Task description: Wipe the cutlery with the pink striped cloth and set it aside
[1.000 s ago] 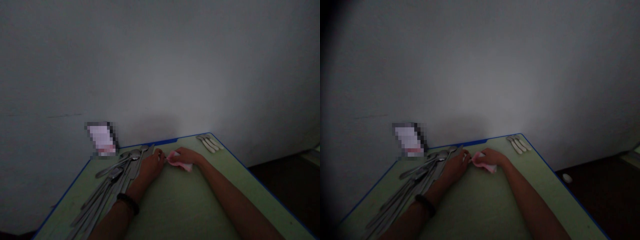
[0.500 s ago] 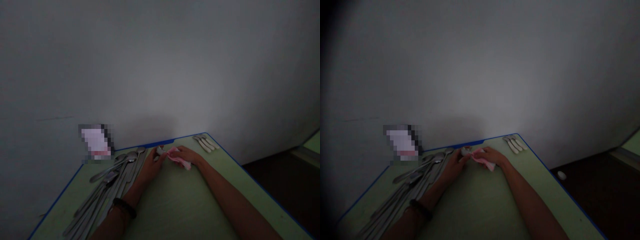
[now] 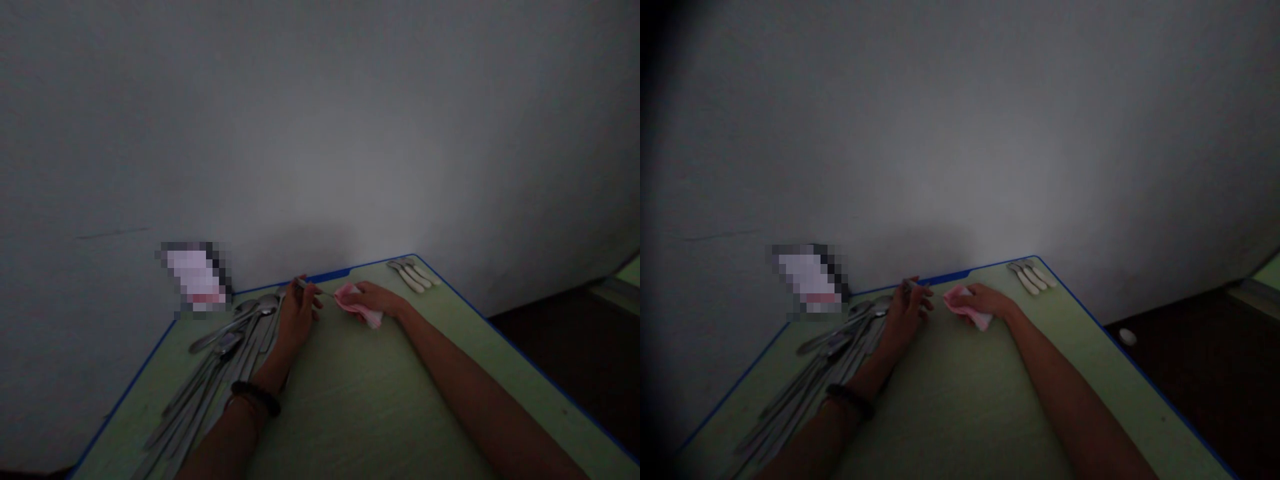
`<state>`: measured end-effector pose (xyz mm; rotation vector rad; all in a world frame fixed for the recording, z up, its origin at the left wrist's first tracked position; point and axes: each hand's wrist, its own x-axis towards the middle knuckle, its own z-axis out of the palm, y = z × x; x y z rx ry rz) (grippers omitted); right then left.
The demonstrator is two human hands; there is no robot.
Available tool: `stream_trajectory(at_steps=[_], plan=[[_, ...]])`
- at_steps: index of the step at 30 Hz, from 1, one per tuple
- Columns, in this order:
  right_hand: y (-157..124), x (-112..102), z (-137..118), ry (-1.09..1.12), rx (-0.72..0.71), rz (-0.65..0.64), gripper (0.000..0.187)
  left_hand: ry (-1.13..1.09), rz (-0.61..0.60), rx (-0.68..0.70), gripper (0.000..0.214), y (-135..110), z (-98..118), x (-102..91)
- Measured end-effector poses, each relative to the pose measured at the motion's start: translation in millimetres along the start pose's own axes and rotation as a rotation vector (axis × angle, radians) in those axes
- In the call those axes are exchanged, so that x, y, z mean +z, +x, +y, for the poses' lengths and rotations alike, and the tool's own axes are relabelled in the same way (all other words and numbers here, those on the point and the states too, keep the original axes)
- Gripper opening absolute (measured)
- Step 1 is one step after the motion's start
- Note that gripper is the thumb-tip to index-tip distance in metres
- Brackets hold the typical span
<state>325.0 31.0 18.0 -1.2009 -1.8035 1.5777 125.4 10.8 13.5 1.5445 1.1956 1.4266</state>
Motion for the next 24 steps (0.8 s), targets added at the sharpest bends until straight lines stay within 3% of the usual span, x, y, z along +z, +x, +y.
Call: stream_trajectory(at_steps=[6,12,17,24], plan=[[0.2,-1.1,-0.9,0.063,-0.007,-0.024,0.036,0.045,-0.068,-0.039,0.04,-2.2,-4.4,1.5],[4.0,-1.4,3.5,0.098,-0.049,-0.036,0.035,-0.093,0.063,-0.09,0.037,2.0,-4.7,1.4],[0.8,-0.3,-0.5,0.184,-0.066,-0.042,0.032,-0.148,0.161,-0.094,0.046,1.4,-1.5,0.9],[2.8,-0.1,4.3,0.347,-0.067,-0.02,0.027,0.012,0.086,0.001,0.05,0.0,-4.7,1.2]])
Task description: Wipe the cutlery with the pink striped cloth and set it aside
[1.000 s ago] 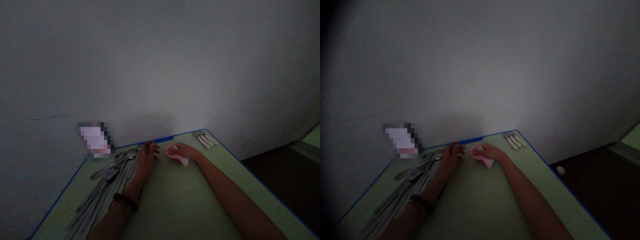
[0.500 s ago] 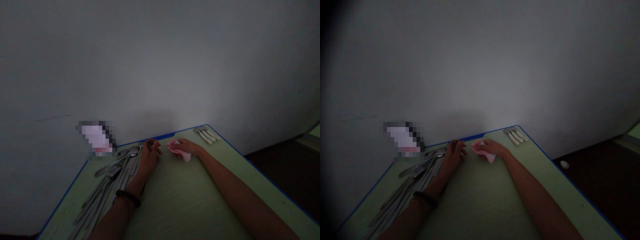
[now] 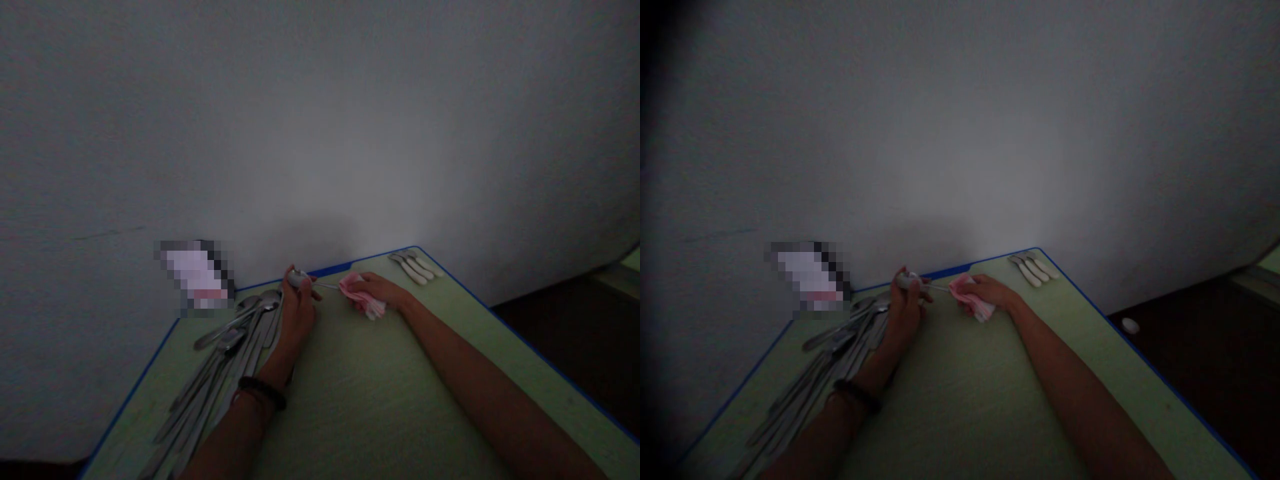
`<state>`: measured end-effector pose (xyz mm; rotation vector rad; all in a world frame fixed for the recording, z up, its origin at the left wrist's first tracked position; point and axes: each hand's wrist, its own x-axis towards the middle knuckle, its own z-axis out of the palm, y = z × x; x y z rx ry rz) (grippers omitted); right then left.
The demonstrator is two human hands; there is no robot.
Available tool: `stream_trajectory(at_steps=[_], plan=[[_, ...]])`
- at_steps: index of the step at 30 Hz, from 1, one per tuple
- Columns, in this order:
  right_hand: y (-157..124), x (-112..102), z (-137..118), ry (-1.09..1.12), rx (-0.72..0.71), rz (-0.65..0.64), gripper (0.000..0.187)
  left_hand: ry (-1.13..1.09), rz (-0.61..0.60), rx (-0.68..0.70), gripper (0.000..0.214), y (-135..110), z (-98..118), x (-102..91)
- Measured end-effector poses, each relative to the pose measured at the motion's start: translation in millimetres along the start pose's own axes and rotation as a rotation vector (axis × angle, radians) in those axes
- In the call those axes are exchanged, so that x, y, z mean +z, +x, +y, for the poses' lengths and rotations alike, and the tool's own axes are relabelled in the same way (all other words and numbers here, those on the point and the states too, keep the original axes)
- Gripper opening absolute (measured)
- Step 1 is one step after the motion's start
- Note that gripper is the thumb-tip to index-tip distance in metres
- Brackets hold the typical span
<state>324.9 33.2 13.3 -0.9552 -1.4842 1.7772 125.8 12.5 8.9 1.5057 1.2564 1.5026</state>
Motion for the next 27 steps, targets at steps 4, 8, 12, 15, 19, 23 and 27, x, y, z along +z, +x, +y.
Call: stream_trajectory(at_steps=[4,8,12,15,19,23,27], plan=[[3.3,-5.1,3.3,0.025,0.024,-0.003,0.027,0.06,-0.023,0.019,0.05,0.1,-0.3,0.1],[4.2,-7.2,1.8,0.057,0.067,-0.011,0.023,0.006,-0.067,-0.008,0.051,-3.1,5.6,0.7],[2.9,-1.8,-0.2,-0.008,0.046,0.046,0.024,-0.141,-0.08,-0.036,0.045,-0.7,5.4,0.5],[1.1,2.7,-2.1,-0.144,0.01,0.056,0.026,-0.208,-0.067,-0.144,0.04,3.7,0.8,-2.2],[-2.1,3.4,-6.8,-0.283,0.07,-0.065,0.03,-0.005,-0.075,-0.147,0.034,3.0,0.9,-5.8],[-3.8,2.1,-10.2,-0.34,0.105,-0.156,0.035,0.197,-0.166,-0.092,0.03,-2.7,8.6,-3.4],[-3.1,1.3,-7.8,-0.225,0.066,-0.106,0.038,0.183,-0.183,-0.11,0.03,-5.9,11.0,1.1]])
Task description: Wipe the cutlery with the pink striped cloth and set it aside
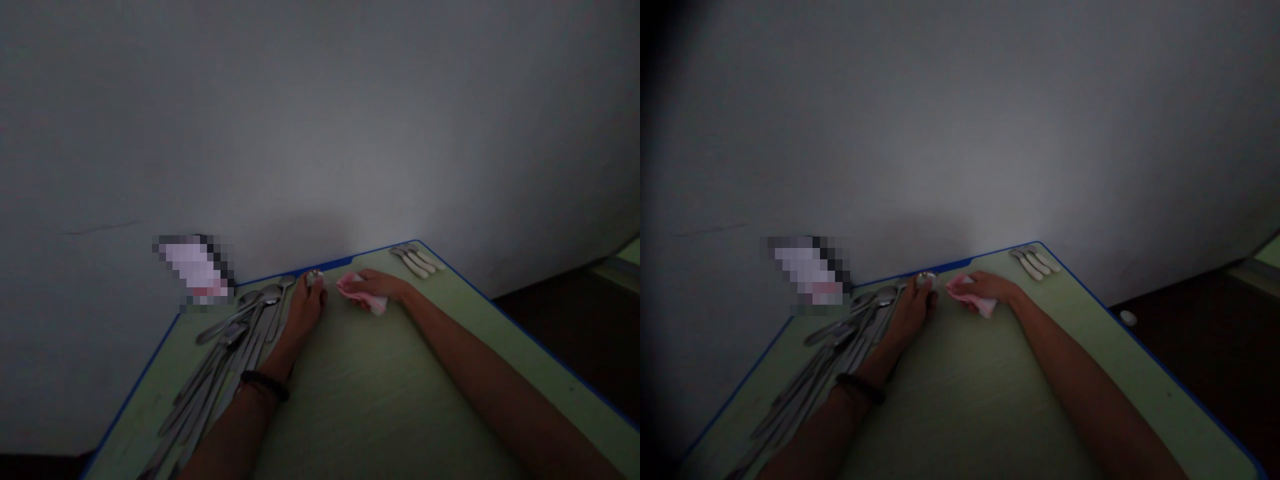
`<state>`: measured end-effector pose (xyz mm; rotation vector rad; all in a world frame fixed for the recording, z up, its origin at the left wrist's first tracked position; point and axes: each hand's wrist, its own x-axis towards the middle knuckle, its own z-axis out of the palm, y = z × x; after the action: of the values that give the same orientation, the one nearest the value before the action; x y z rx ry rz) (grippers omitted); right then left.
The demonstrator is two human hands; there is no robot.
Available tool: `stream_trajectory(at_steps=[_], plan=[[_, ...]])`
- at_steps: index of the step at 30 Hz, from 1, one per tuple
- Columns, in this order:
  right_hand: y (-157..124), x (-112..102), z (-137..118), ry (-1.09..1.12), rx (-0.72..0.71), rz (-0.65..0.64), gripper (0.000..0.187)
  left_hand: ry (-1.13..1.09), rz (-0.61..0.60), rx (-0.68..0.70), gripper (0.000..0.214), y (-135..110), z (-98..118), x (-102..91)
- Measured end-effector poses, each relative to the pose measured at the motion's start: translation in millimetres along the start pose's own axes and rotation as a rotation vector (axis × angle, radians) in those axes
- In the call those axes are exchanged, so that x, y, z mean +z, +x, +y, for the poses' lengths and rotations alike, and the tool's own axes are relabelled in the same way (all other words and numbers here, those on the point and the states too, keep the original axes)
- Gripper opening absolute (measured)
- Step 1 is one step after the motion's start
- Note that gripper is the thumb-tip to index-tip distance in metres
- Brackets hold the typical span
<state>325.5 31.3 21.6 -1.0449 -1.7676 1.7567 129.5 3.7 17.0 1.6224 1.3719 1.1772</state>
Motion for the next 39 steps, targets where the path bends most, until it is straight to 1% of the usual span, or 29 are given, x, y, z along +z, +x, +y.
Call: stream_trajectory(at_steps=[3,7,11,13,15,18,19,21,23,25,27,29,33,35,37,39], plan=[[0.7,-0.7,2.8,0.121,-0.021,0.043,0.039,0.013,-0.031,0.044,0.026,0.6,-3.4,1.7],[2.1,-2.0,4.6,0.141,-0.017,0.02,0.039,0.051,-0.038,0.058,0.026,2.3,-6.4,2.1],[3.2,-2.6,4.9,0.147,-0.027,0.015,0.035,-0.038,0.027,0.02,0.028,2.8,-3.9,3.1],[2.4,-3.1,4.7,0.154,-0.037,0.011,0.034,-0.089,0.071,0.025,0.024,3.2,-3.4,3.3],[0.9,-3.9,4.4,0.144,-0.034,-0.027,0.034,-0.111,0.119,0.048,0.019,4.0,-4.5,2.8],[-0.3,-4.9,4.0,0.101,-0.009,-0.107,0.034,-0.081,0.155,0.088,0.028,4.7,-7.2,1.5],[0.0,-4.9,3.9,0.086,-0.005,-0.121,0.034,-0.061,0.146,0.101,0.03,4.4,-7.6,1.2],[1.5,-3.9,3.6,0.048,0.011,-0.122,0.034,-0.009,0.09,0.124,0.029,2.7,-7.3,1.2],[3.8,-1.5,3.0,-0.011,0.039,-0.092,0.035,0.044,0.021,0.15,0.025,0.0,-5.6,1.9],[5.5,1.4,2.3,-0.075,0.059,-0.054,0.037,0.068,-0.023,0.162,0.021,-2.2,-3.6,2.9],[6.0,3.2,2.0,-0.107,0.053,-0.019,0.038,0.053,-0.029,0.144,0.019,-2.8,-2.4,3.6],[5.8,2.6,2.6,-0.085,0.043,-0.002,0.037,0.015,-0.008,0.105,0.02,-1.1,-2.7,3.4],[6.6,-4.6,6.7,0.069,0.038,-0.022,0.033,-0.104,0.158,0.014,0.026,5.5,-7.7,0.7],[7.7,-7.9,8.8,0.118,0.035,-0.039,0.032,-0.163,0.211,-0.031,0.03,7.7,-10.2,-1.0],[7.9,-9.3,9.7,0.142,0.03,-0.042,0.032,-0.188,0.208,-0.06,0.03,8.0,-10.6,-2.1],[6.0,-9.0,8.4,0.16,0.032,-0.032,0.031,-0.19,0.166,-0.073,0.03,6.4,-8.3,-2.3]])
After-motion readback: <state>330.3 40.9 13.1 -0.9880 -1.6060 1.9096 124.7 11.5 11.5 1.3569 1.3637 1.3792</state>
